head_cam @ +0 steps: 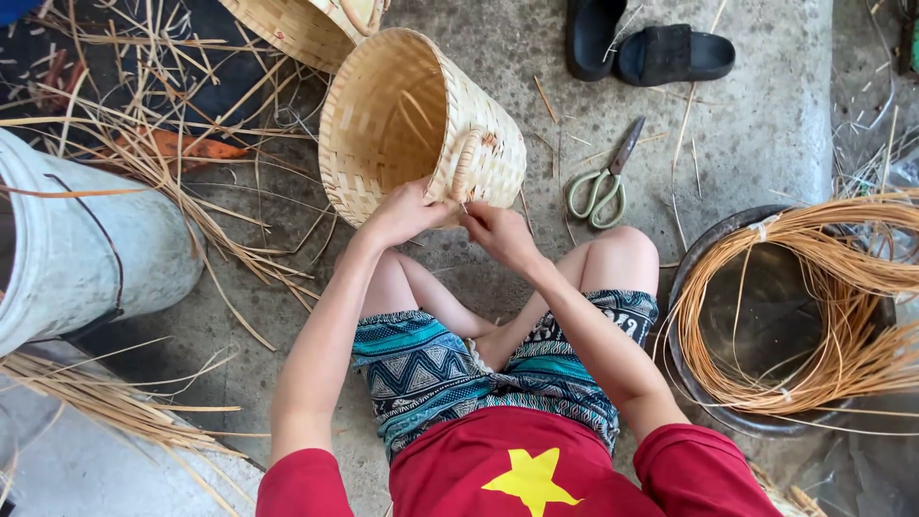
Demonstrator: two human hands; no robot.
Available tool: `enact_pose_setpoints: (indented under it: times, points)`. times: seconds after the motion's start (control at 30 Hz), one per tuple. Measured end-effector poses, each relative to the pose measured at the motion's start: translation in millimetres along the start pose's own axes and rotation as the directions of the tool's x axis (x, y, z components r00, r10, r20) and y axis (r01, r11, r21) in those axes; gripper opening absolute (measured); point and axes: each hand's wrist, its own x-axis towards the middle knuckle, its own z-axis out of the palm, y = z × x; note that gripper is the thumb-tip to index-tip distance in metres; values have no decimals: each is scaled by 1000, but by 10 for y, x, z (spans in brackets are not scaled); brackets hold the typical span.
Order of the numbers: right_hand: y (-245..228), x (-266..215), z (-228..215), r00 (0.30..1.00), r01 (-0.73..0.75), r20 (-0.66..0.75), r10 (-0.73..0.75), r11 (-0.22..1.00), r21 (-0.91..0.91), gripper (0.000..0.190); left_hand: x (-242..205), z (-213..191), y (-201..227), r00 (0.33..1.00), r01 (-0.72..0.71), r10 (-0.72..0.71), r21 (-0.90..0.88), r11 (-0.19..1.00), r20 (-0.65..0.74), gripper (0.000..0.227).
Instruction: The person weaves a basket by hand, threading thin strips through the frame and using shears to trim excess material. They attach a handle to the basket and secure it with additional strips to complete the structure.
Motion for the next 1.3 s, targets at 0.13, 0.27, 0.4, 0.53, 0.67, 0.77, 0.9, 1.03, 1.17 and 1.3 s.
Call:
enact_pose_setpoints:
  times: [0.13,0.27,0.4,0.53,0.67,0.77,0.9,1.03,1.17,1.3]
  points:
    - [168,-340,-120,990,-53,138,40,995,86,30,52,-61,-402,997,22,-19,-34,999,77,40]
    - [155,-386,-218,985,27,159,-71,965,262,38,31,-24,-453,994,40,-34,-56,998,103,42]
    - [-8,10,47,995,-85,82,61,940,331,31,33,73,-193,999,36,-36,10,999,11,42]
    - [-274,-171,-51,999,-35,-22,38,995,94,28,112,26,-373,996,88,-89,-15,996,-20,42]
    - [-472,-937,-530,977,190,102,-185,981,-46,20,225,-132,-691,995,88,-84,-100,991,46,41]
    - [-511,-1514,-935,972,213,122,-199,970,-114,22,222,-305,-821,998,-6,19,-214,977,58,41]
    - [-689,-1642,-1200,964,210,178,-198,976,-52,21,110,-322,-411,996,50,-41,-113,992,82,41]
    - [-699,-1629,-1424,946,256,196,-257,966,33,20,43,-347,-334,983,145,-134,-90,985,125,41]
    - [-341,-1841,-1831,993,109,-28,-116,787,607,26,-27,-296,-411,958,50,66,-390,920,277,44]
    - [-726,-1165,-1792,963,239,-213,-162,879,412,24,11,-155,-363,902,173,22,-406,897,432,45]
